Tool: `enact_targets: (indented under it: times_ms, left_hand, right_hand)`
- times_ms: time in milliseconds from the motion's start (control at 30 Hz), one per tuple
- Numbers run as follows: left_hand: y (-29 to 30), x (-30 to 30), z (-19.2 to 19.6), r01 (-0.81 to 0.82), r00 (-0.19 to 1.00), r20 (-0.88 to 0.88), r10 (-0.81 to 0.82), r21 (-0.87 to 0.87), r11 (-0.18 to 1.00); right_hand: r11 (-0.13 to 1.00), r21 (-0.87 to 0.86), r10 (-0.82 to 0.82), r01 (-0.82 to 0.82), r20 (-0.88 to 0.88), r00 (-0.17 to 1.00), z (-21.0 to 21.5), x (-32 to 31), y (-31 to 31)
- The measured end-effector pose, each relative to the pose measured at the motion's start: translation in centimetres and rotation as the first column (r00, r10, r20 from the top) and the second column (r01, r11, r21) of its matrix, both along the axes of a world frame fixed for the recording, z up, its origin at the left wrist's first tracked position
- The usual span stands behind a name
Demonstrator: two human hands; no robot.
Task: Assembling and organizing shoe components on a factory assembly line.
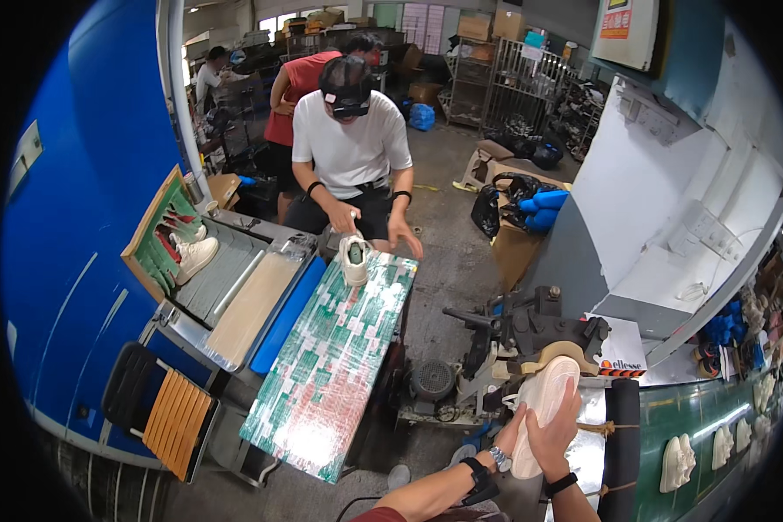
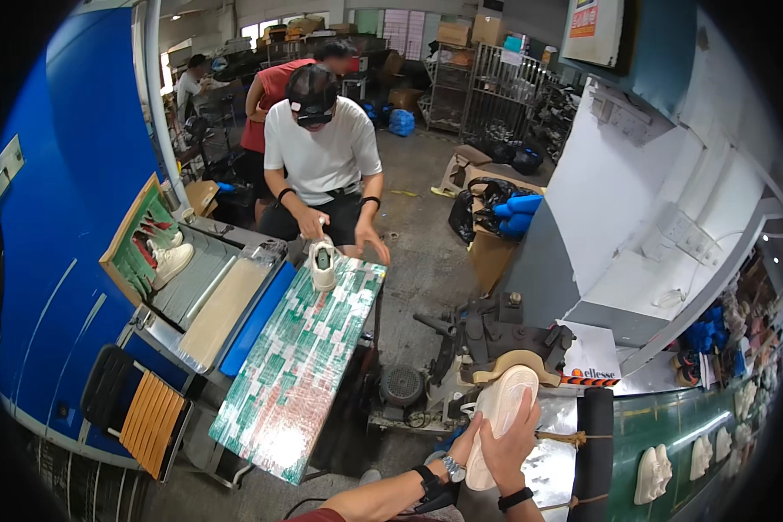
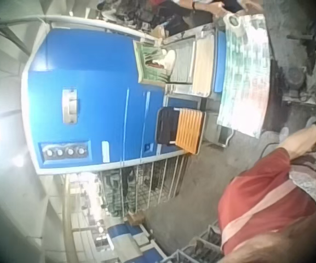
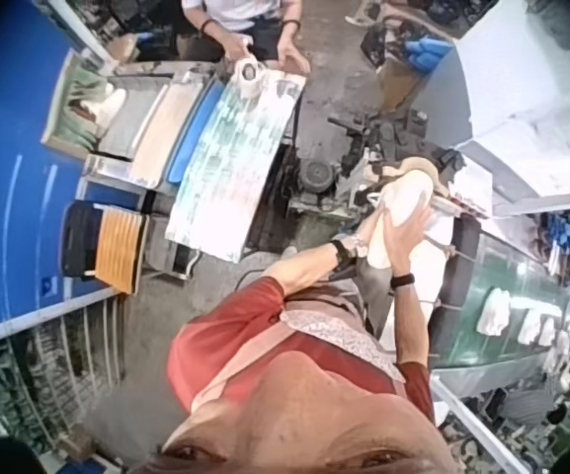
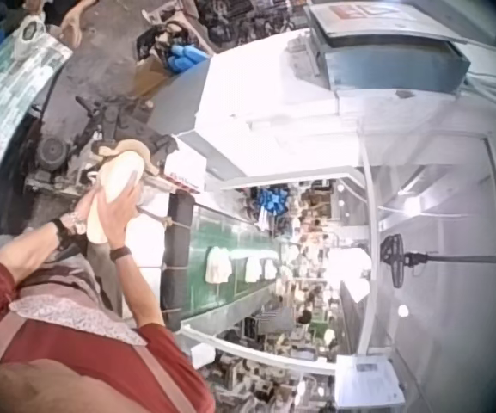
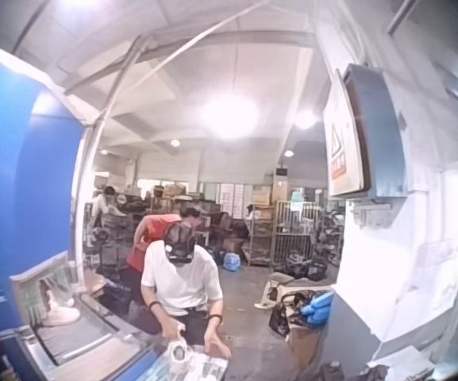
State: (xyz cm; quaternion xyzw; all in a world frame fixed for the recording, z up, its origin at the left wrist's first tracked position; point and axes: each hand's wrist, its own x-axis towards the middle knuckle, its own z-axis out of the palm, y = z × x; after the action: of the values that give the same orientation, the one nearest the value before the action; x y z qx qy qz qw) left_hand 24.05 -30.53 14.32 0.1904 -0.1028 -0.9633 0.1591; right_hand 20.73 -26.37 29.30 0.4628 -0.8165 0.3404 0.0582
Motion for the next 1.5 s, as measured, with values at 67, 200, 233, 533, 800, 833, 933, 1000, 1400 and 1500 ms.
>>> enact_targets:
  times_ms: [67,200,233,533,800,833,933,1000,1400,1500]
  left_hand:
    - [-0.1,0.9,-0.6,0.032,0.999,0.026,-0.031,-0.028,0.999]
    - [1.8,4.8,0.4,0.190,0.962,0.235,-0.139,-0.210,0.959]
    - [1.4,6.5,0.9,0.299,0.936,0.286,-0.206,-0.337,0.893]
    - [-4.2,24.2,4.7,0.761,0.648,0.710,-0.276,-0.620,0.191]
    - [0.0,22.5,3.9,0.944,0.324,0.910,0.257,-0.293,-0.153]
    - [0.8,21.2,4.3,0.951,0.296,0.897,0.327,-0.244,-0.191]
    - [2.1,15.9,2.3,0.909,0.393,0.849,0.353,-0.301,-0.287]
    - [3.6,9.2,3.2,0.847,0.504,0.804,0.315,-0.388,-0.364]
    - [14.9,-18.9,-1.9,0.176,0.746,0.457,-0.484,-0.837,-0.518]
    - [16.5,-18.9,-7.0,0.029,0.763,0.441,-0.473,-0.754,-0.656]
  right_hand:
    - [1.000,-0.013,-0.013,0.012,-0.063,0.998,-0.3,0.6,0.5]
    - [0.998,-0.027,0.052,-0.055,-0.089,0.995,-1.7,1.5,6.0]
    - [0.999,-0.032,0.021,-0.024,-0.081,0.997,-1.5,1.2,6.4]
    - [0.868,-0.439,0.484,0.231,0.650,-0.586,-4.0,-1.6,0.1]
    - [0.818,-0.574,0.539,0.049,0.731,-0.418,-3.0,-1.4,4.7]
    - [0.771,-0.635,0.587,-0.038,0.733,-0.343,-1.9,-1.8,6.5]
    - [0.788,-0.575,0.611,-0.220,0.774,0.165,-0.5,-3.6,12.1]
    - [0.859,-0.491,0.506,-0.143,0.779,0.369,0.8,-5.5,17.8]
    - [0.397,-0.581,-0.475,0.710,0.532,0.701,9.4,-0.4,50.7]
    - [0.054,-0.714,-0.612,0.698,0.529,0.588,14.9,7.3,57.0]
